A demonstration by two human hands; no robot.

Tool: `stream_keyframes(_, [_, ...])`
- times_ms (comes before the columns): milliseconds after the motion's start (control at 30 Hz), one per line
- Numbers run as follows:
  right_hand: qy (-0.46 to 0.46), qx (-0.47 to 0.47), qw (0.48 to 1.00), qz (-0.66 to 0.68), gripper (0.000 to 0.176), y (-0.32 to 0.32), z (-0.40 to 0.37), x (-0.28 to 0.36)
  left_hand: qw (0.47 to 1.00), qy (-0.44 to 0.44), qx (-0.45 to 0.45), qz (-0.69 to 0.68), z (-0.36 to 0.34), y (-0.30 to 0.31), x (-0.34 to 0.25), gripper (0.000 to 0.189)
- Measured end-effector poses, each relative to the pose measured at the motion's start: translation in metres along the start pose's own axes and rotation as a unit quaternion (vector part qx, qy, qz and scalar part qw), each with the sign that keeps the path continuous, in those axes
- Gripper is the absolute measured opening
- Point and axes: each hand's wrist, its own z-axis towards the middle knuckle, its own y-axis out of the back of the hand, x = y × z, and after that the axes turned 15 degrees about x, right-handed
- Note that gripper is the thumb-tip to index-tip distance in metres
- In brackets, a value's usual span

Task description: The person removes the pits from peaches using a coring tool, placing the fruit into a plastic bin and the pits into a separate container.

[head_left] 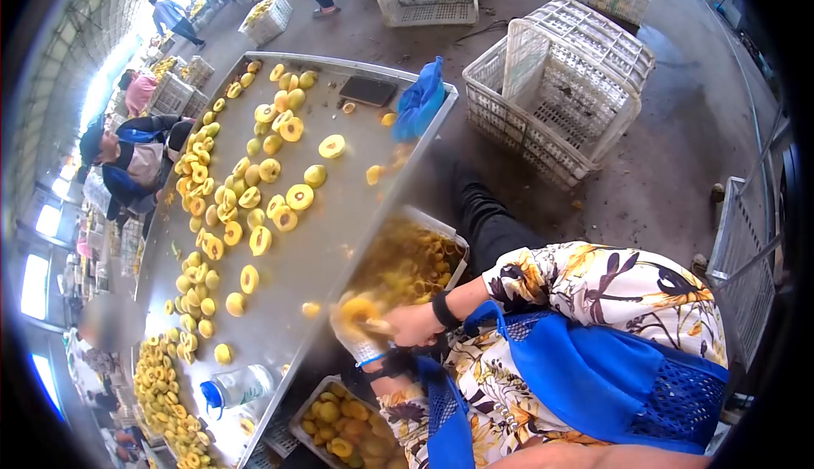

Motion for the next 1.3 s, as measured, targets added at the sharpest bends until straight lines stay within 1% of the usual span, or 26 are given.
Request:
stream_keyframes(233, [-0.031,0.069,0.995,0.066,0.007,0.003,-0.016,0.014,0.998,0.011,0.038,-0.057,-0.012,-0.021,-0.012,0.042])
stream_keyframes(300, [-0.043,0.104,0.991,0.073,0.006,0.003,-0.020,0.019,0.999,-0.023,0.018,-0.025,-0.015,-0.015,-0.013,0.036])
stream_keyframes(333, [-0.027,0.134,0.985,0.104,0.006,0.005,-0.015,0.013,0.985,-0.121,0.000,0.127,-0.013,-0.007,-0.009,0.033])
stream_keyframes(400, [-0.005,0.159,0.974,0.161,0.007,0.020,-0.012,0.004,0.942,-0.157,0.021,0.295,0.010,0.010,-0.001,0.036])
stream_keyframes(433, [0.004,0.226,0.940,0.256,0.008,0.024,-0.007,-0.005,0.949,-0.134,0.039,0.282,0.015,0.019,0.004,0.038])
stream_keyframes(467, [-0.001,0.290,0.893,0.344,0.009,0.028,-0.002,-0.014,0.979,-0.077,0.041,0.186,0.013,0.023,0.008,0.040])
stream_keyframes(500, [0.020,0.255,0.920,0.297,0.011,0.025,-0.008,-0.007,0.996,0.047,-0.033,-0.073,0.005,-0.008,-0.002,0.050])
stream_keyframes(533, [0.049,0.279,0.897,0.338,0.012,0.023,-0.006,-0.010,0.989,0.045,0.026,-0.138,0.010,-0.002,-0.003,0.054])
stream_keyframes(567, [0.093,0.242,0.910,0.324,0.012,0.018,-0.008,-0.010,0.965,0.074,0.108,-0.226,0.007,0.002,-0.008,0.057])
stream_keyframes(600, [0.147,0.271,0.901,0.304,0.013,0.017,-0.005,-0.019,0.960,0.102,0.151,-0.213,0.013,0.028,-0.006,0.058])
stream_keyframes(633, [0.134,0.259,0.909,0.299,0.011,0.014,-0.008,-0.012,0.976,0.039,0.042,-0.211,0.012,0.031,-0.006,0.058])
stream_keyframes(700, [0.087,0.131,0.985,0.064,0.009,0.019,-0.009,-0.008,0.978,-0.023,-0.009,-0.208,-0.009,0.021,-0.025,0.058])
stream_keyframes(733, [0.098,0.082,0.990,-0.060,0.011,0.024,-0.008,-0.011,0.972,-0.085,-0.062,-0.211,-0.008,0.060,-0.017,0.056])
stream_keyframes(767, [0.108,0.027,0.977,-0.183,0.014,0.031,-0.007,-0.017,0.980,-0.128,-0.036,-0.145,-0.027,0.065,-0.028,0.057])
stream_keyframes(800, [0.116,-0.030,0.946,-0.302,0.017,0.037,-0.005,-0.018,0.977,-0.126,-0.119,-0.126,-0.047,0.097,-0.037,0.045])
stream_keyframes(833, [0.127,-0.069,0.929,-0.342,0.018,0.045,-0.002,-0.015,0.986,-0.117,-0.112,-0.035,-0.076,0.158,-0.036,0.041])
stream_keyframes(867, [0.136,-0.109,0.908,-0.380,0.019,0.059,0.002,-0.009,0.959,-0.139,-0.232,0.090,-0.095,0.163,-0.043,0.038])
stream_keyframes(933, [0.140,-0.194,0.870,-0.431,0.018,0.086,0.010,0.016,0.803,-0.061,-0.439,0.398,-0.145,0.181,-0.050,0.034])
stream_keyframes(967, [0.137,-0.239,0.851,-0.446,0.016,0.099,0.015,0.036,0.730,-0.006,-0.477,0.489,-0.172,0.185,-0.047,0.033])
stream_keyframes(1000, [0.157,-0.270,0.828,-0.465,0.015,0.118,0.030,0.049,0.632,0.032,-0.468,0.617,-0.197,0.210,-0.036,0.036])
stream_keyframes(1033, [0.179,-0.304,0.800,-0.485,0.014,0.142,0.050,0.058,0.588,0.058,-0.466,0.658,-0.221,0.208,-0.031,0.040])
stream_keyframes(1067, [0.200,-0.344,0.766,-0.505,0.014,0.164,0.069,0.066,0.533,0.139,-0.479,0.684,-0.243,0.221,-0.024,0.044])
stream_keyframes(1133, [0.162,-0.368,0.671,-0.623,0.023,0.218,0.135,0.054,0.575,0.086,-0.507,0.636,-0.279,0.232,-0.005,0.049])
stream_keyframes(1200, [0.126,-0.384,0.631,-0.662,0.038,0.260,0.169,0.063,0.641,0.106,-0.525,0.549,-0.288,0.182,-0.010,0.047])
stream_keyframes(1233, [0.118,-0.391,0.649,-0.642,0.047,0.262,0.179,0.069,0.643,0.077,-0.512,0.565,-0.308,0.216,0.008,0.043])
stream_keyframes(1300, [0.039,-0.348,0.658,-0.667,0.074,0.278,0.200,0.083,0.639,0.136,-0.537,0.533,-0.321,0.193,0.009,0.054])
